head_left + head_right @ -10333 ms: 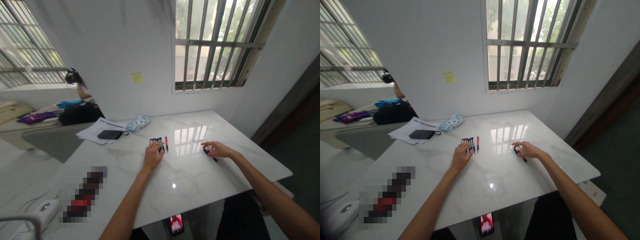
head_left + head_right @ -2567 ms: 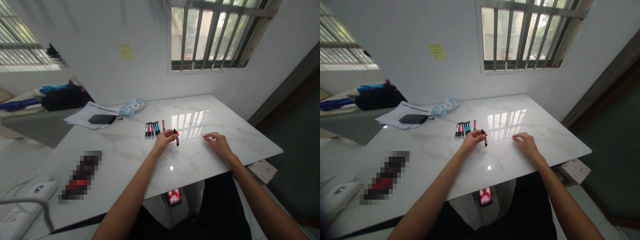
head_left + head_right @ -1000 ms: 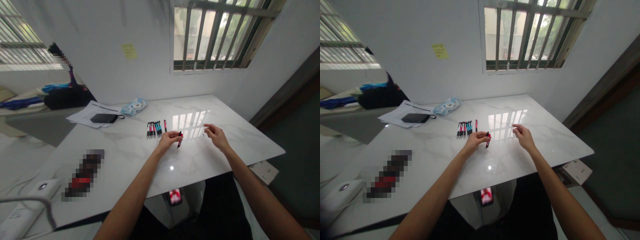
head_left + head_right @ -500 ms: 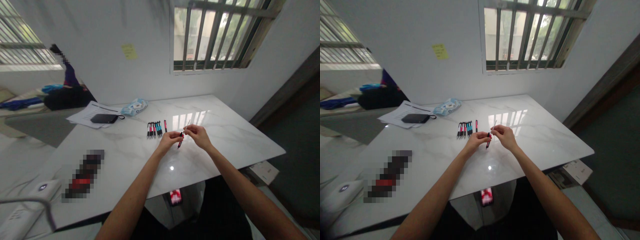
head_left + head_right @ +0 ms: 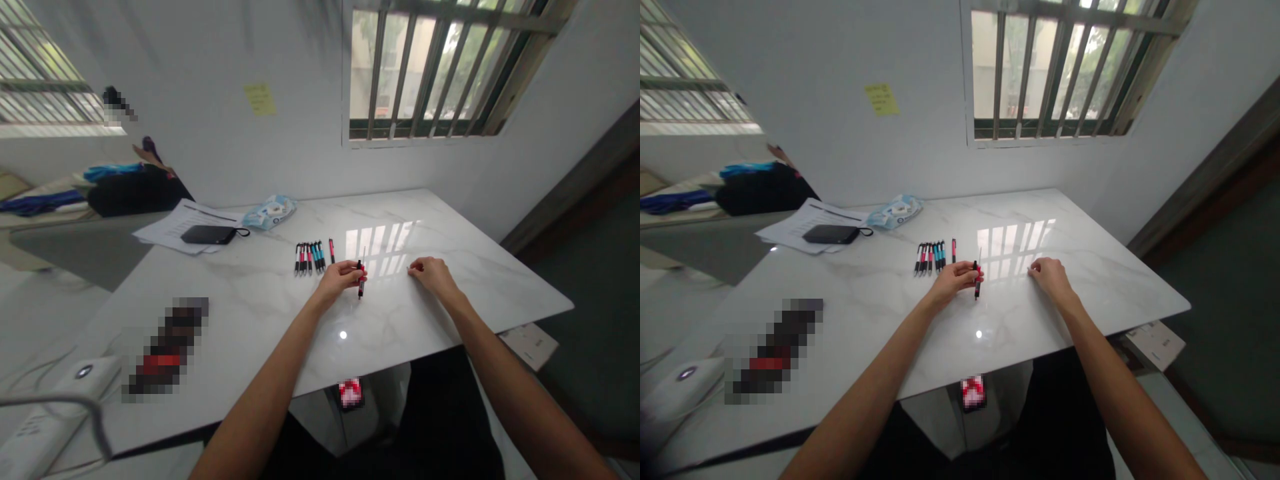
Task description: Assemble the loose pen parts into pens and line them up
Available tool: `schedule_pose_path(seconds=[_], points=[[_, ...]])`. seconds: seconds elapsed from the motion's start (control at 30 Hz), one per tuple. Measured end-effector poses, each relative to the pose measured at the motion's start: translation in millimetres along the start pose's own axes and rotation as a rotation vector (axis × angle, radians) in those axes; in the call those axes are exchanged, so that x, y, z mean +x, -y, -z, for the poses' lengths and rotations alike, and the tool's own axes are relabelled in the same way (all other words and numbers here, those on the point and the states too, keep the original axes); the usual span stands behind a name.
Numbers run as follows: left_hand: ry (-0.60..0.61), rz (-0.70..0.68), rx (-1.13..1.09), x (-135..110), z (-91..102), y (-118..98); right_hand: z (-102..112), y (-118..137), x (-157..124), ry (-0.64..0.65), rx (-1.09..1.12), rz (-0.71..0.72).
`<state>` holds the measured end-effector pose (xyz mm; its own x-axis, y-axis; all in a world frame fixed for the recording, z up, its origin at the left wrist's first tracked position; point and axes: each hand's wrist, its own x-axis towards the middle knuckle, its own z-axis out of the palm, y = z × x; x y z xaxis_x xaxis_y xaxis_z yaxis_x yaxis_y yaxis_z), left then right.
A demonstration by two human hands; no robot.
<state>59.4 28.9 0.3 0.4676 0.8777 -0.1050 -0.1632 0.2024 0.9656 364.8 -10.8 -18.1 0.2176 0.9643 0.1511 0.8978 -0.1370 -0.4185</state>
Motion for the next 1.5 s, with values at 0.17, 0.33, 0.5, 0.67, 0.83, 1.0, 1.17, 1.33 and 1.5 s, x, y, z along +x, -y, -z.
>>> schedule_pose_path(seconds=[0.17,0.33,0.5,0.67,0.83,1.0,1.17,1.33,1.5], points=[[0.0,0.035,0.013,0.4,5.8,0.9,-5.4,19.2,7.8,-0.007,0.064,0.054],[-0.003,0.074,0.014,1.7,10.7,2.1,-12.6,56.2,36.3,-0.046,0.479,0.098],[0.013,0.112,0.025,-1.3,11.3,-2.9,-37.9,96.2,56.9,0.076,1.106,0.108],[0.012,0.145,0.04,-2.9,9.9,-7.1,-62.8,106.9,55.3,0.156,1.441,-0.143],[0.029,0.16,0.063,-1.1,9.3,-7.2,-64.7,104.8,52.3,0.212,1.574,-0.181],[0.041,0.144,0.07,-1.1,9.8,-5.8,-59.3,109.7,50.3,0.247,1.616,-0.155],[0.04,0.133,0.083,1.1,10.7,-2.5,-59.1,112.1,47.5,0.287,1.6,-0.095],[0.043,0.134,0.069,3.5,10.7,-0.7,-60.2,108.4,49.2,0.29,1.589,-0.07],[0.03,0.136,0.052,4.1,8.2,-0.7,-60.7,106.2,49.5,0.297,1.591,-0.045]])
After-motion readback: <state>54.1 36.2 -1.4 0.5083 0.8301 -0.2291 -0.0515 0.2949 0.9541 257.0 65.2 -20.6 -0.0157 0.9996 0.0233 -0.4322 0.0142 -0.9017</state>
